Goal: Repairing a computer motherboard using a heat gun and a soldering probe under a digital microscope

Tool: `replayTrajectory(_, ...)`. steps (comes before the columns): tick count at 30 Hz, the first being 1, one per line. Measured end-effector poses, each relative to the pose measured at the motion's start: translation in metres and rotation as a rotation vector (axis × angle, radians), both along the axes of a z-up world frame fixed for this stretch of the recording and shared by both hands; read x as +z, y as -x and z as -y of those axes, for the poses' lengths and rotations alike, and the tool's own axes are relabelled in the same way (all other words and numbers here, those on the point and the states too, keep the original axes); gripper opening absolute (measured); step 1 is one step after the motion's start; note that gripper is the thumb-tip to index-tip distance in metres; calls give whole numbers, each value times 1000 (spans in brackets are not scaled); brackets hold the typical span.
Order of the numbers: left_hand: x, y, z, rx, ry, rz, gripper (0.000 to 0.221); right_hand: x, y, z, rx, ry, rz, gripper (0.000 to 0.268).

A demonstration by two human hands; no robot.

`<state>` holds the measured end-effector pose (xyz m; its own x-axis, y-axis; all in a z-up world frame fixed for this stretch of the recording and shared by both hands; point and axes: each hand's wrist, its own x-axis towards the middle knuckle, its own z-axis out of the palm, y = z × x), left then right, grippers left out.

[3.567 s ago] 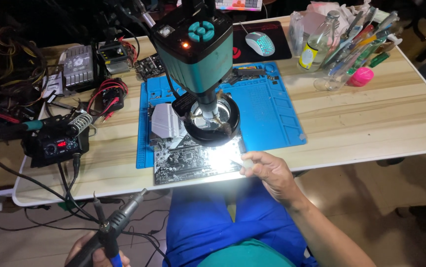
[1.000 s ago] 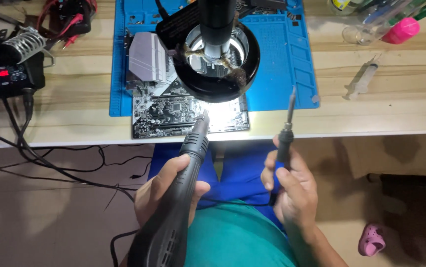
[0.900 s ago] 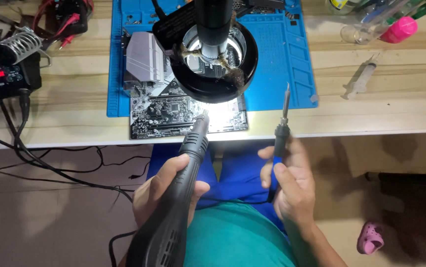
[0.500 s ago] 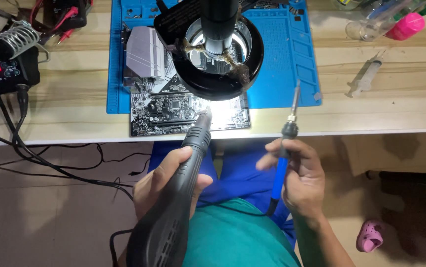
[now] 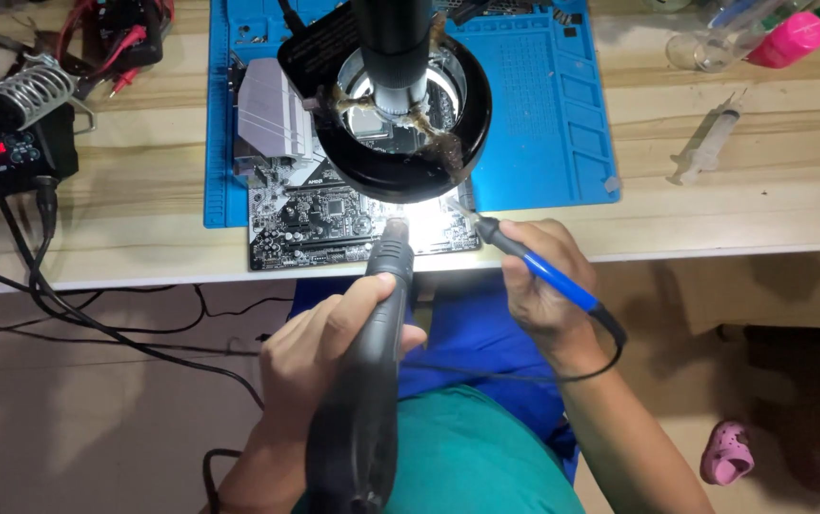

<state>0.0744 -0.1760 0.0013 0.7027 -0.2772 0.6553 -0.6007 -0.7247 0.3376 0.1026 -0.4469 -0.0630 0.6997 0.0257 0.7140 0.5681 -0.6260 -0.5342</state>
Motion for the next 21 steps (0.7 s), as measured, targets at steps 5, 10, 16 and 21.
replayTrajectory(5,-3,-4,6,-3,27,5,50,4,-16,-8,2,-72,-31,13)
replayTrajectory(10,8,-12,16,-13,211,10,40,-7,-41,0,93,-200,72,16)
replayTrajectory(16,8,-14,9,-42,88,17,49,-10,-30,-5,-27,-152,-58,14)
replayTrajectory(21,6,-19,10,-8,89,-16,52,1,-33,-7,4,-161,-37,14)
